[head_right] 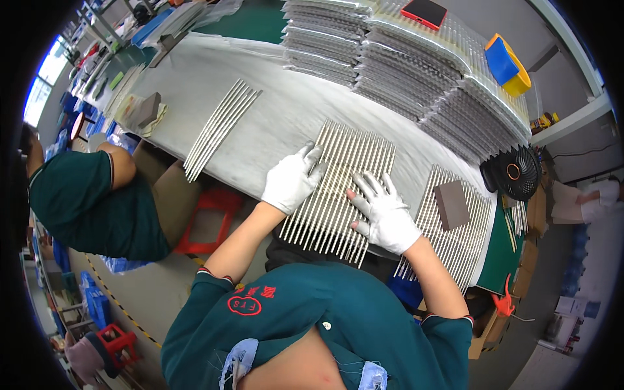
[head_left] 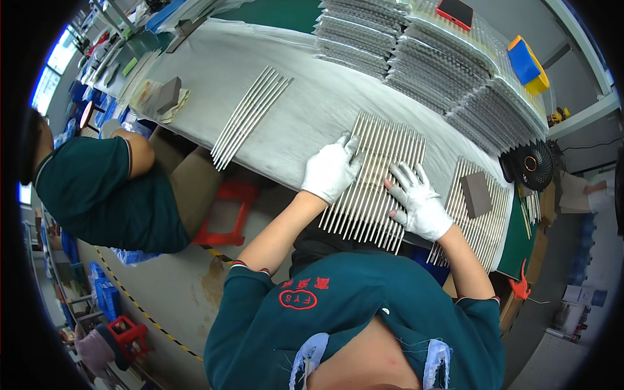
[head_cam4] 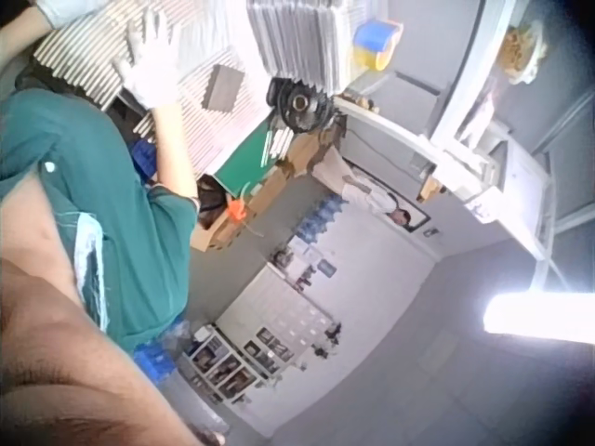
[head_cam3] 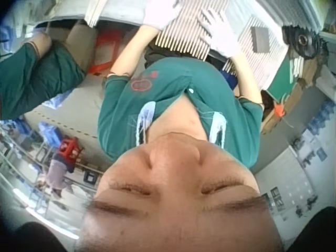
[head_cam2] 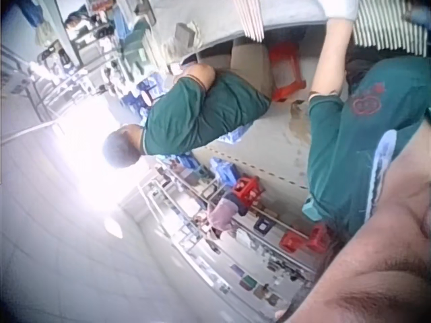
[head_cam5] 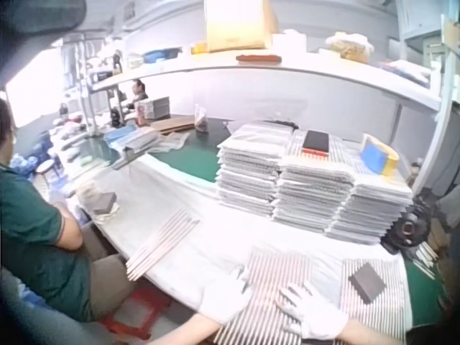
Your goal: The person uses a sanding block to polish the surface of long, thin metal rods arranged on a table. They handle the rods one by one, rubbing the block along their length, and occasionally inspecting them before placing them back into the group.
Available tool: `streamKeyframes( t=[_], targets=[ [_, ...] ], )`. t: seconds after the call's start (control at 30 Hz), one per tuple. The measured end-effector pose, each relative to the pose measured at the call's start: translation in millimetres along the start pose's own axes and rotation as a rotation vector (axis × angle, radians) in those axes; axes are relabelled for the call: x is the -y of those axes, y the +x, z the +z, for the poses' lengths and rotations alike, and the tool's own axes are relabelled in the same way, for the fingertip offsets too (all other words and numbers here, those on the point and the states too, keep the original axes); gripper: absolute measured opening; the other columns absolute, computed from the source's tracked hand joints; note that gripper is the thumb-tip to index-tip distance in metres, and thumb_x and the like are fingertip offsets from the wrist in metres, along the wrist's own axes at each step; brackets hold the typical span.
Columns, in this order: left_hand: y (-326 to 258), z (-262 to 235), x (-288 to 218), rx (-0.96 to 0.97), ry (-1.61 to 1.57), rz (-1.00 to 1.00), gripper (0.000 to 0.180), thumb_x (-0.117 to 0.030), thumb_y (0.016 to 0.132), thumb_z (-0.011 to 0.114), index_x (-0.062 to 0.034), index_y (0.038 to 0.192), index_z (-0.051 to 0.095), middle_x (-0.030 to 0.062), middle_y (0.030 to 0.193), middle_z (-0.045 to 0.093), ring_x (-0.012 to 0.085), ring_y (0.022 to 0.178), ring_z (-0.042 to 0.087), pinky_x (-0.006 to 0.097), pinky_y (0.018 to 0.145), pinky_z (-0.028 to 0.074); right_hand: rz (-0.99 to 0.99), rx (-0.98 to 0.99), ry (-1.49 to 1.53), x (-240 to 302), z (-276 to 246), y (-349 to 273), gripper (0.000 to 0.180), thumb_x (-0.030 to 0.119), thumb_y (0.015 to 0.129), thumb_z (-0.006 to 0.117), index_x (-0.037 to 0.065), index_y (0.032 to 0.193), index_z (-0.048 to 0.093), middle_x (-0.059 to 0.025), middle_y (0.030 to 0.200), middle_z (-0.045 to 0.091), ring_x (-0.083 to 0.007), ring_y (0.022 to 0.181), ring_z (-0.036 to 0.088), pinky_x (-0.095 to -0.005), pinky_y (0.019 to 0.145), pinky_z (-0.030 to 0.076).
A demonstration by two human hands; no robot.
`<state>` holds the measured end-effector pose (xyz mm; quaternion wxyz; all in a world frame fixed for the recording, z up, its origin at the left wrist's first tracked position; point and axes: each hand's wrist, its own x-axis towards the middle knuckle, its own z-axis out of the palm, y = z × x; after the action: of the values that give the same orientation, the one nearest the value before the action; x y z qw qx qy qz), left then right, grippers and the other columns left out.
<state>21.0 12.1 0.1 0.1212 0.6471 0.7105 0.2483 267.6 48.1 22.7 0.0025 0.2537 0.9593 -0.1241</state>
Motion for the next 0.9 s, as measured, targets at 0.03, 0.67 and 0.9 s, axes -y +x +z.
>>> streamKeyframes(
  t=[0.03,0.67,0.9],
  targets=[
    [-3,-1,4,-0.027,-0.028,0.033,0.040,-0.034,0.096,0.058,-0.0117,0.128,0.063,0.0145,0.128,0.065,0.0346,0.104,0.067,0.044,0.087,0.055,0.004,-0.002,0.005,1,1,0,0.066,0.042,0.087,0.064,0.007,0.143,0.052,-0.0213,0.157,0.035,-0.0390,0.147,0.029,-0.0559,0.122,0.015],
    [-122,-37,42,0.224,-0.770,-0.708,0.038,-0.041,0.100,0.061,-0.0052,0.092,0.072,0.0031,0.068,0.068,0.0066,0.057,0.056,0.023,0.053,0.046,0.024,-0.153,0.168,21,-1,-6,0.060,0.034,0.091,0.063,0.005,0.142,0.051,-0.0158,0.156,0.039,-0.0369,0.147,0.032,-0.0543,0.122,0.016],
    [-140,-19,26,0.335,-0.880,-0.669,0.039,-0.040,0.100,0.060,-0.0032,0.104,0.070,0.0053,0.079,0.072,0.0095,0.064,0.059,0.026,0.059,0.049,-0.106,-0.050,0.138,51,-6,39,0.052,0.024,0.090,0.065,0.006,0.138,0.055,-0.0129,0.151,0.046,-0.0335,0.145,0.036,-0.0537,0.122,0.018]
  ],
)
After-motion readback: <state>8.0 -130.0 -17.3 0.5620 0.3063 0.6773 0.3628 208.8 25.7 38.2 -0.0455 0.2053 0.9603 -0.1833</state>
